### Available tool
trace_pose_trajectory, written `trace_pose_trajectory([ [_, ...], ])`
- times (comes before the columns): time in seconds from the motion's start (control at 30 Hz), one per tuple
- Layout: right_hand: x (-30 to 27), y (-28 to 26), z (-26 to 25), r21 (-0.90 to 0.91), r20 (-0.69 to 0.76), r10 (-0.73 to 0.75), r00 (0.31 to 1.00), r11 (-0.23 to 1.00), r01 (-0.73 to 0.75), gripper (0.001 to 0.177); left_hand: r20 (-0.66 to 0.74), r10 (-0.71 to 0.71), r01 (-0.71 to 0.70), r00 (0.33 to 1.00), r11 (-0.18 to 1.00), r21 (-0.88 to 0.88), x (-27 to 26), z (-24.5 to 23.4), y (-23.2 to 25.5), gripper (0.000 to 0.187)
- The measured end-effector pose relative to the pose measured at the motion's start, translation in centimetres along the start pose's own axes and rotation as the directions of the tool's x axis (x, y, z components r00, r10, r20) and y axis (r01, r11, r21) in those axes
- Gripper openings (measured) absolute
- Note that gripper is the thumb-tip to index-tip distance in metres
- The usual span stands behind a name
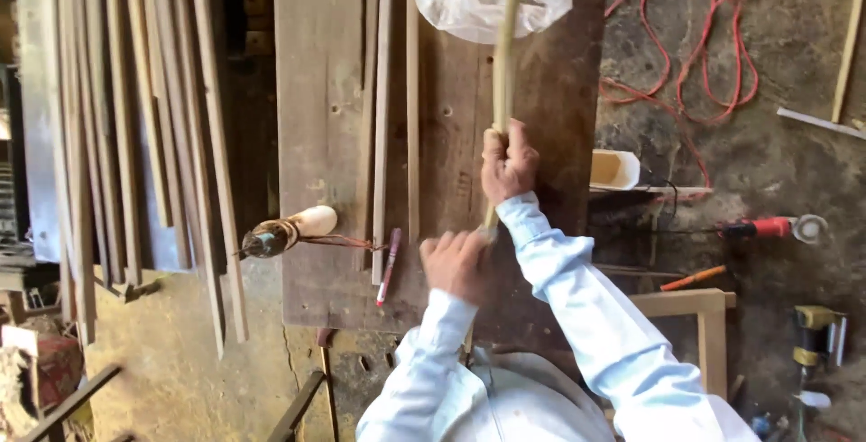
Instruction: Sanding a thin, curved strip of wood by hand using a small piece of sandpaper on a workbench.
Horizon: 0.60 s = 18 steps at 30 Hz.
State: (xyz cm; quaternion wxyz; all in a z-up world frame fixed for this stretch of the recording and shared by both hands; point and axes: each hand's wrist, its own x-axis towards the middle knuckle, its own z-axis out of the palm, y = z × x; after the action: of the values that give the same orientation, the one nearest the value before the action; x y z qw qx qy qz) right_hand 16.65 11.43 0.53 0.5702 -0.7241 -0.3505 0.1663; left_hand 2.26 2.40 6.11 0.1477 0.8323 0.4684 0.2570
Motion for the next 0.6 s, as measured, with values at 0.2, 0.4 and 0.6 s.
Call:
trace_pose_trajectory([
  [0.2, -0.3, 1.3, 1.6, -0.263, 0.081, -0.022, 0.996, 0.964, 0.043, 0.019, 0.028, -0.036, 0.035, 0.999, 0.998, 0.058, -12.1, 0.5, -4.0, 0.013],
  [0.4, -0.4, 2.0, 2.3, -0.475, 0.17, 0.098, 0.981, 0.88, -0.005, 0.027, 0.02, 0.016, -0.015, 1.0, 0.999, -0.041, -7.3, 2.7, -3.2, 0.015],
  [0.6, -0.8, 1.6, 2.6, -0.543, 0.141, 0.057, 0.988, 0.839, 0.029, 0.022, -0.033, 0.02, -0.022, 0.999, 0.998, -0.056, -5.5, 0.8, -1.3, 0.014],
])
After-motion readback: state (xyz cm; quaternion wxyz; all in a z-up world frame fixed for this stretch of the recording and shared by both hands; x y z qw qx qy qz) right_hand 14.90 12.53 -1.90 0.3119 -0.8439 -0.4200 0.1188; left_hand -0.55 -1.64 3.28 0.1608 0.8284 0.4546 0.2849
